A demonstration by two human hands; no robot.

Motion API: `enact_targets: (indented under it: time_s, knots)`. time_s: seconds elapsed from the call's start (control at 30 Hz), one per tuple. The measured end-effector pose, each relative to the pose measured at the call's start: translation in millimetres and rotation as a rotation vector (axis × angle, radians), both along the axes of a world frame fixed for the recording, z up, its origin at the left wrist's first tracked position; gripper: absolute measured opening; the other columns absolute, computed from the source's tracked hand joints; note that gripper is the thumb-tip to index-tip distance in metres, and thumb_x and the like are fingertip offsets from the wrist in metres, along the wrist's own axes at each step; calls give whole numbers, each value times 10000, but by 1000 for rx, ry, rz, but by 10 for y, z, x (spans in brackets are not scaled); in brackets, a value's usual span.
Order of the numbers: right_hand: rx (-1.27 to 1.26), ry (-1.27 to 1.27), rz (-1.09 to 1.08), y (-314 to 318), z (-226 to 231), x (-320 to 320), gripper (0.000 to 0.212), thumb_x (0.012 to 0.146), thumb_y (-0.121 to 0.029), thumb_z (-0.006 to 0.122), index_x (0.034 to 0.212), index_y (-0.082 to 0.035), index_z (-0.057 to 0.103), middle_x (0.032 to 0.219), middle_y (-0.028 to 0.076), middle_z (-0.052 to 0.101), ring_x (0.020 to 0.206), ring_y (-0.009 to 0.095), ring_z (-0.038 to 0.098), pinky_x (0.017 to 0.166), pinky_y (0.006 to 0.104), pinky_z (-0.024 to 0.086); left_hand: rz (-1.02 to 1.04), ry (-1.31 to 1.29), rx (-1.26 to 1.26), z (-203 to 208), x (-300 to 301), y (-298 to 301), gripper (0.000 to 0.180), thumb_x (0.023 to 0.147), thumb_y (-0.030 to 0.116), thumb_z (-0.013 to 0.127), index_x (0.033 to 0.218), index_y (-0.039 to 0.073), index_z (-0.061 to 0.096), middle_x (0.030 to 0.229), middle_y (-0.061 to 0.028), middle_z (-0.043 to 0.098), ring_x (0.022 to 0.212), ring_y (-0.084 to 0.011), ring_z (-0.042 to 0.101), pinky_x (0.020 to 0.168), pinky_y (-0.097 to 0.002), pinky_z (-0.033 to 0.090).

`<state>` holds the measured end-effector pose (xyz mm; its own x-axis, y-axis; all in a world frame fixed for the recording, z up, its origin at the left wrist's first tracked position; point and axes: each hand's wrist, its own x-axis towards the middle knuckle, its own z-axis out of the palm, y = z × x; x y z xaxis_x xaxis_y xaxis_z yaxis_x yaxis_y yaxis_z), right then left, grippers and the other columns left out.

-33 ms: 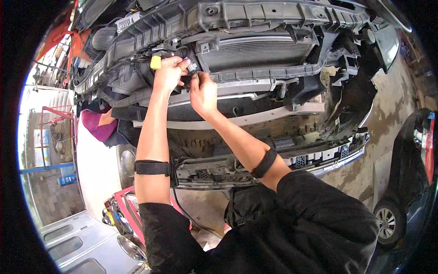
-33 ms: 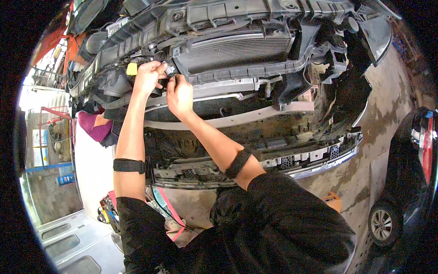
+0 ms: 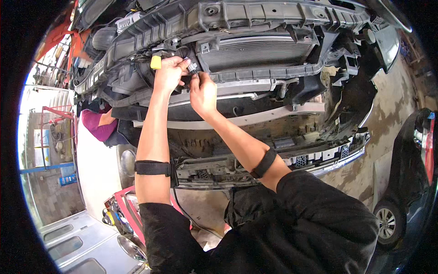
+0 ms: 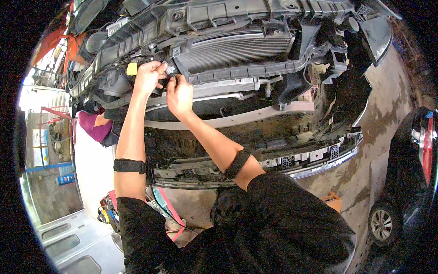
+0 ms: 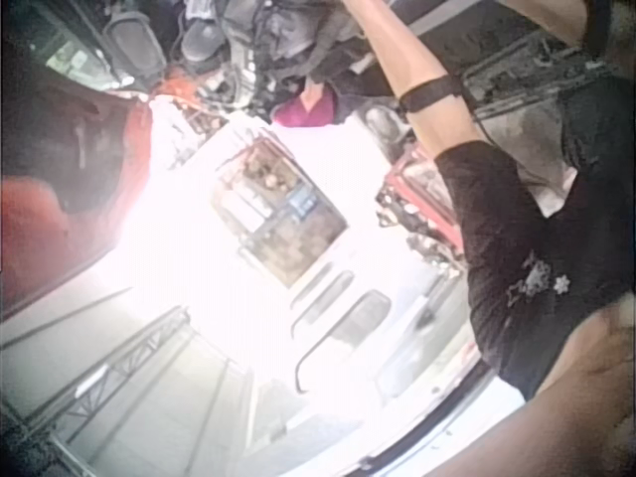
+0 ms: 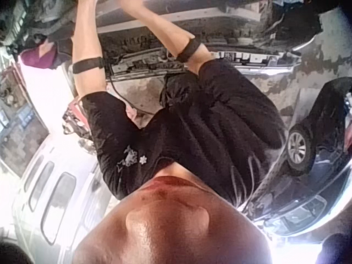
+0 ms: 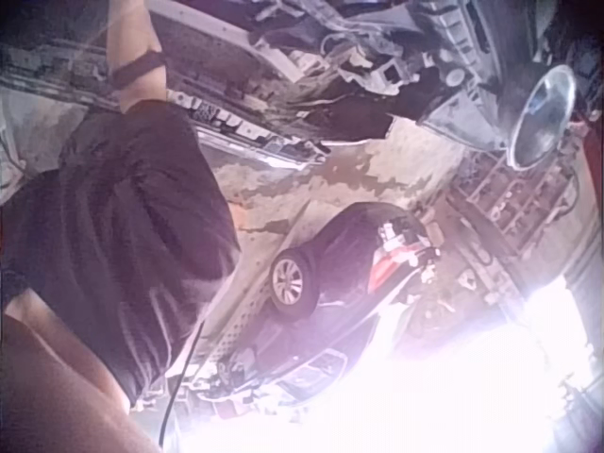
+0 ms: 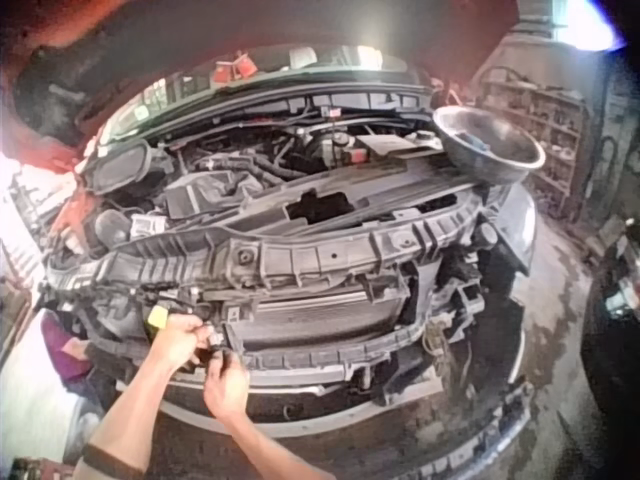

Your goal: The person uses a screwdriver to pry and release clips on the front bumper cover. They disconnect a wiring harness and then pull the bumper cover away from the vehicle, placing it on the ground.

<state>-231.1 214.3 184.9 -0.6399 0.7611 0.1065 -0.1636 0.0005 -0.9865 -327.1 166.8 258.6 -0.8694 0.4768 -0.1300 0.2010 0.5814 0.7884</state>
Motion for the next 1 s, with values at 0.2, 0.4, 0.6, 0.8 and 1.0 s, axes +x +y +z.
enact_targets:
  time_s: [0.2, 0.4, 0.6, 0.8, 1.0]
  knots:
    - [-81, 16, 6, -34, 1, -8, 256, 949, -185, 483, 881, 39, 586, 578, 116, 567, 504, 165, 524, 506, 347, 435, -16, -5, -24, 13, 5, 2, 242, 917, 225, 618, 887, -15, 625, 820, -103, 685, 768, -185, 696, 431, -257, 494]
    - [-277, -17, 38, -66, 27, -48, 259, 954, -195, 477, 876, 25, 592, 577, 97, 575, 491, 140, 520, 487, 321, 425, -25, -16, -9, 31, 4, 5, 233, 918, 219, 615, 860, -7, 621, 808, -103, 687, 749, -188, 699, 422, -253, 489]
    - [31, 47, -14, 22, -34, 18, 227, 950, -174, 486, 884, 24, 575, 607, 131, 596, 523, 243, 592, 524, 363, 453, -9, -21, -24, 32, 15, 9, 219, 922, 206, 607, 868, -6, 615, 799, -94, 684, 758, -189, 701, 402, -250, 481]
    - [169, 63, 26, 90, -100, 29, 207, 945, -152, 499, 903, 36, 574, 630, 149, 598, 559, 280, 604, 554, 367, 465, -11, -1, 6, 33, 33, 8, 241, 903, 225, 635, 825, -2, 616, 757, -90, 677, 704, -164, 688, 405, -238, 470]
    - [-25, 93, 179, 126, -86, 57, 179, 913, -125, 515, 926, 46, 566, 677, 248, 593, 648, 416, 609, 591, 442, 466, 24, 2, -7, 10, 35, 18, 221, 909, 237, 625, 829, 31, 623, 733, -55, 662, 697, -146, 676, 438, -248, 478]
